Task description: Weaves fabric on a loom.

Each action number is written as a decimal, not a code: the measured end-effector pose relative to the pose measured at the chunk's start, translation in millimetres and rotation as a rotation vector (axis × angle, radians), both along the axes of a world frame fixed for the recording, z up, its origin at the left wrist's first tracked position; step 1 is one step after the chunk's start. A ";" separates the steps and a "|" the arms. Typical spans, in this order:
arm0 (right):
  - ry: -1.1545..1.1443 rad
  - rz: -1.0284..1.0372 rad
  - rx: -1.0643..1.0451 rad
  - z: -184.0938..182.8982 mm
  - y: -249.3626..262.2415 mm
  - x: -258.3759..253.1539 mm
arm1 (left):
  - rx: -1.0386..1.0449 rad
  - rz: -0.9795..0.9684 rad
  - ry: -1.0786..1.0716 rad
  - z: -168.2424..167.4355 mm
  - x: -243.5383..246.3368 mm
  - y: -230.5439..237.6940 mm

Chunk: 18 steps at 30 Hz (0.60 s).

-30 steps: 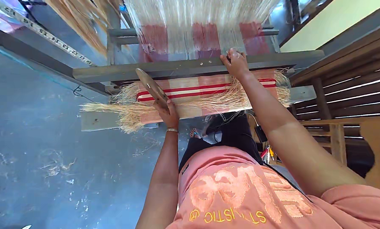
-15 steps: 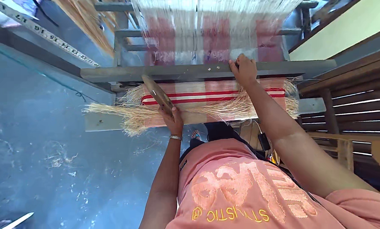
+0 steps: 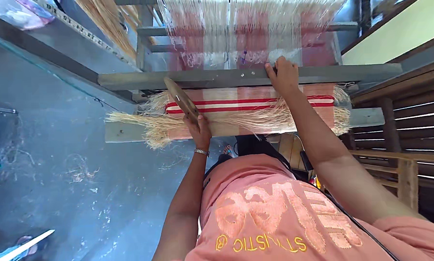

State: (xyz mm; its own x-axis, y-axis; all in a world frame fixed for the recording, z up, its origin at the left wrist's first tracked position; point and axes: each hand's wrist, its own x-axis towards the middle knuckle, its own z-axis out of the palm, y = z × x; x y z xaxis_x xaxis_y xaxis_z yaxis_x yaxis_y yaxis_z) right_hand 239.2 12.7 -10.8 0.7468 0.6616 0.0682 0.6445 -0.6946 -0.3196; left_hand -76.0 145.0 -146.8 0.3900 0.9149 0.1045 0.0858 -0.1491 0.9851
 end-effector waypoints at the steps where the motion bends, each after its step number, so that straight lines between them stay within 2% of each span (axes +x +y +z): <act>1: 0.021 0.001 0.024 3.2 0.5 1.4 | -0.034 0.000 0.005 5.8 -1.2 0.9; 3: 0.091 0.067 0.228 7.6 -6.8 -0.7 | -0.095 -0.012 -0.054 19.0 -5.8 3.1; 6: 0.218 0.211 0.468 25.4 -21.2 -35.5 | -0.194 -0.053 -0.183 48.4 -11.3 5.9; 8: 0.455 0.262 0.551 26.5 -22.7 -67.1 | -0.256 -0.123 -0.260 70.6 -10.7 4.4; 10: 0.714 0.283 0.561 16.9 -18.6 -96.4 | -0.295 -0.212 -0.316 90.8 -2.6 0.5; 12: 0.822 0.291 0.470 12.4 -12.9 -119.0 | -0.313 -0.270 -0.379 106.0 9.4 -4.7; 15: 0.811 0.394 0.371 20.7 -4.9 -139.9 | -0.330 -0.280 -0.396 118.7 21.0 -9.5; 18: 0.718 0.503 0.411 28.7 2.5 -147.9 | -0.344 -0.305 -0.400 125.9 26.6 -10.6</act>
State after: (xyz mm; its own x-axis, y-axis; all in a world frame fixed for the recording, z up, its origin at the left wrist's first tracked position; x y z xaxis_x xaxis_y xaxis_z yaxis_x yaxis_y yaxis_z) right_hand 91.3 15.2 17.9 0.3365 0.9417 0.0037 0.3926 -0.1367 -0.9095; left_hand -49.4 134.4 -21.0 0.6315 0.7752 0.0152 -0.2974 0.2240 0.9281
